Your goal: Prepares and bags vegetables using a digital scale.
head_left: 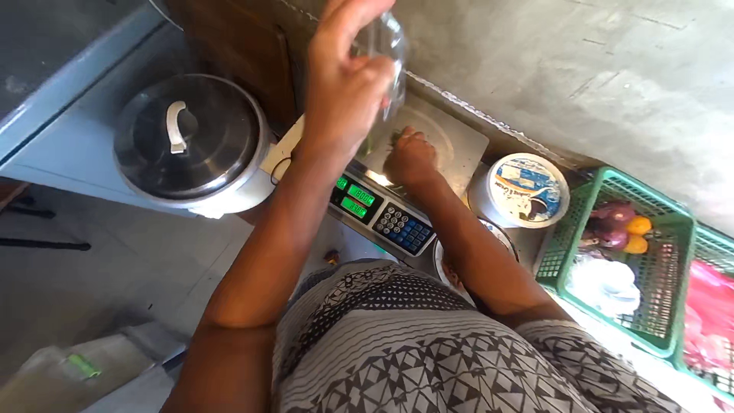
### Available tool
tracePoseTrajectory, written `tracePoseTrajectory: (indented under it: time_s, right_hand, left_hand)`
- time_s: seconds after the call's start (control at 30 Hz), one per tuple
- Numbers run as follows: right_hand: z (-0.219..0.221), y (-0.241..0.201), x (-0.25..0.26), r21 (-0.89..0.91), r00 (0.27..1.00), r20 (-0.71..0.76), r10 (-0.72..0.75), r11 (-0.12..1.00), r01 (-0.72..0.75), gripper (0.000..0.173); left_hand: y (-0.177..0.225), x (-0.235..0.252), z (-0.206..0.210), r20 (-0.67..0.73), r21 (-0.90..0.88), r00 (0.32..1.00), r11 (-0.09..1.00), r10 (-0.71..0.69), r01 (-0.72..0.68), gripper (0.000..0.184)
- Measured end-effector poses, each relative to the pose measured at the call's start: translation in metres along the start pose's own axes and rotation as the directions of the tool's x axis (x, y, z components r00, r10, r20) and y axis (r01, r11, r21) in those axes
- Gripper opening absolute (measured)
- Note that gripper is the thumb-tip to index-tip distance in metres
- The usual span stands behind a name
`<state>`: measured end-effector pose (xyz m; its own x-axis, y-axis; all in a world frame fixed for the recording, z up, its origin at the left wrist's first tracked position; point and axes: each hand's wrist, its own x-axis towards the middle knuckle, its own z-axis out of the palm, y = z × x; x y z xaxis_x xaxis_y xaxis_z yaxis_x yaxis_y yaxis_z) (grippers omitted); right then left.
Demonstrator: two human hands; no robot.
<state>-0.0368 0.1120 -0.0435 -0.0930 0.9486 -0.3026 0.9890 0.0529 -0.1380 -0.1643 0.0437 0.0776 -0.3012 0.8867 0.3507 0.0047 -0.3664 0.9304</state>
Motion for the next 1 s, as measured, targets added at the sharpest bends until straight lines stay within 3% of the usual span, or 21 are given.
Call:
tracePoseTrajectory:
  time_s: [0.07, 0.17, 0.3, 0.37, 0.47, 0.57, 0.63, 0.7, 0.8, 0.93, 1.0]
  right_hand:
    - [-0.005, 0.018, -0.003, 0.054, 0.997, -0.024, 0.069, 0.996, -0.068, 0.066]
    - [-0.012, 0.046, -0.002, 0.125, 0.994, -0.032, 0.108, 0.987, -0.104, 0.058]
    - [-0.017, 0.086, 0.004, 0.381, 0.999, -0.047, 0.013, 0.925, 0.005, 0.046]
    - [-0.010, 0.108, 0.015, 0.602, 0.997, -0.081, -0.012, 0.796, 0.059, 0.040]
    - [-0.005, 0.126, 0.021, 0.855, 0.998, -0.066, -0.013, 0.514, 0.063, 0.030]
    - [-0.006, 0.136, 0.010, 0.973, 0.998, -0.018, -0.068, 0.229, 0.034, 0.026]
    - [-0.008, 0.143, 0.008, 0.989, 0.994, -0.010, -0.105, 0.147, 0.025, 0.028]
    - [-0.009, 0.147, 0.008, 0.972, 0.994, -0.014, -0.111, 0.232, 0.039, 0.028]
    - [-0.007, 0.141, 0.008, 0.850, 0.996, 0.009, -0.092, 0.525, 0.041, 0.030]
    - [-0.013, 0.096, 0.010, 0.589, 0.997, -0.063, -0.044, 0.805, 0.073, 0.046]
    - [-0.019, 0.072, 0.019, 0.440, 0.999, -0.051, -0.018, 0.897, 0.039, 0.043]
  left_hand:
    - [-0.005, 0.010, 0.019, -0.047, -0.022, 0.994, 0.994, 0.102, -0.103, 0.042]
    - [-0.033, -0.007, 0.029, -0.045, 0.056, 0.966, 0.966, 0.253, -0.251, 0.054]
    - [-0.095, -0.062, 0.023, 0.049, 0.235, 0.998, 0.971, 0.029, -0.040, 0.060]
    - [-0.107, -0.083, 0.017, 0.102, 0.335, 0.992, 0.942, -0.070, 0.032, 0.060]
    - [-0.109, -0.095, 0.011, 0.138, 0.451, 0.990, 0.892, -0.039, -0.027, 0.060]
    - [-0.098, -0.096, 0.005, 0.130, 0.585, 0.992, 0.807, 0.006, -0.081, 0.065]
    - [-0.093, -0.093, 0.001, 0.099, 0.675, 0.992, 0.726, 0.084, -0.129, 0.072]
    - [-0.092, -0.087, -0.003, 0.097, 0.743, 0.990, 0.654, 0.102, -0.140, 0.080]
    - [-0.094, -0.078, -0.008, 0.186, 0.795, 0.981, 0.594, -0.048, -0.121, 0.076]
    - [-0.093, -0.074, 0.000, 0.236, 0.863, 0.941, 0.497, -0.242, -0.088, 0.068]
    - [-0.094, -0.073, 0.003, 0.253, 0.874, 0.924, 0.477, -0.285, -0.092, 0.061]
